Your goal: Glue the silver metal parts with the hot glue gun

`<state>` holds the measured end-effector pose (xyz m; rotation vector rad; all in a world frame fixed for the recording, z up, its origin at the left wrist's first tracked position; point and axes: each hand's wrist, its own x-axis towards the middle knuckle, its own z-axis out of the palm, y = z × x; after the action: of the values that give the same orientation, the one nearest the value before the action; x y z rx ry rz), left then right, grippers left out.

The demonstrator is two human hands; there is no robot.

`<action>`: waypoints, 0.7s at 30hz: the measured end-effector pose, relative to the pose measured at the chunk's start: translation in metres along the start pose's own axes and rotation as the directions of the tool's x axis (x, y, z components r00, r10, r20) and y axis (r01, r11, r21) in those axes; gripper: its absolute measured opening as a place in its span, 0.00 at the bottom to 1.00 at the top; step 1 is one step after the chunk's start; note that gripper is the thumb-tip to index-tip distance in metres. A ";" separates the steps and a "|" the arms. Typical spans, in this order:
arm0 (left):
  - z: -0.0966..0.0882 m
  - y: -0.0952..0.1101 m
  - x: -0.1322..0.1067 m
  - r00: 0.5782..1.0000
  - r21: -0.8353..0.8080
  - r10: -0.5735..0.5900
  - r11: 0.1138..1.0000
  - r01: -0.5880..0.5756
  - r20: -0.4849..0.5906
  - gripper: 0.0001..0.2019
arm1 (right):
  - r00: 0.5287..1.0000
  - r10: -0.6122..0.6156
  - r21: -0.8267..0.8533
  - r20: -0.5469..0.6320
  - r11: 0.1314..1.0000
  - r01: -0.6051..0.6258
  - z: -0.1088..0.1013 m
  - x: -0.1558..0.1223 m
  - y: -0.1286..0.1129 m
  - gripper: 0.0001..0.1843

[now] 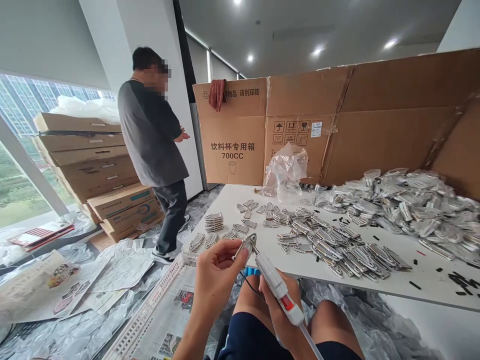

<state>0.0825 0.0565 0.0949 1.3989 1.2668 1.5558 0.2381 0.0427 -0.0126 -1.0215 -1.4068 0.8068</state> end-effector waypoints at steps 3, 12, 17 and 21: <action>0.000 0.003 -0.003 0.999 0.041 0.027 0.999 -0.026 -0.018 0.10 | 1.000 -0.012 0.010 -0.004 1.000 0.012 0.001 -0.001 -0.001 0.27; 0.000 0.005 -0.004 0.999 0.056 0.025 0.998 -0.024 -0.026 0.09 | 0.995 -0.100 -0.038 0.004 0.994 0.100 0.000 0.001 -0.001 0.27; 0.000 0.003 -0.002 0.999 0.012 -0.042 0.999 0.043 -0.020 0.12 | 0.978 -0.198 -0.183 -0.069 0.966 0.183 -0.002 0.001 0.002 0.26; 0.001 0.003 0.000 0.997 -0.019 -0.073 0.997 0.073 -0.015 0.13 | 0.943 -0.295 -0.315 -0.153 0.919 0.236 0.004 -0.001 0.001 0.18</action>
<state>0.0842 0.0561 0.0975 1.3165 1.2957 1.5281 0.2343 0.0424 -0.0148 -1.0705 -1.4790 0.2907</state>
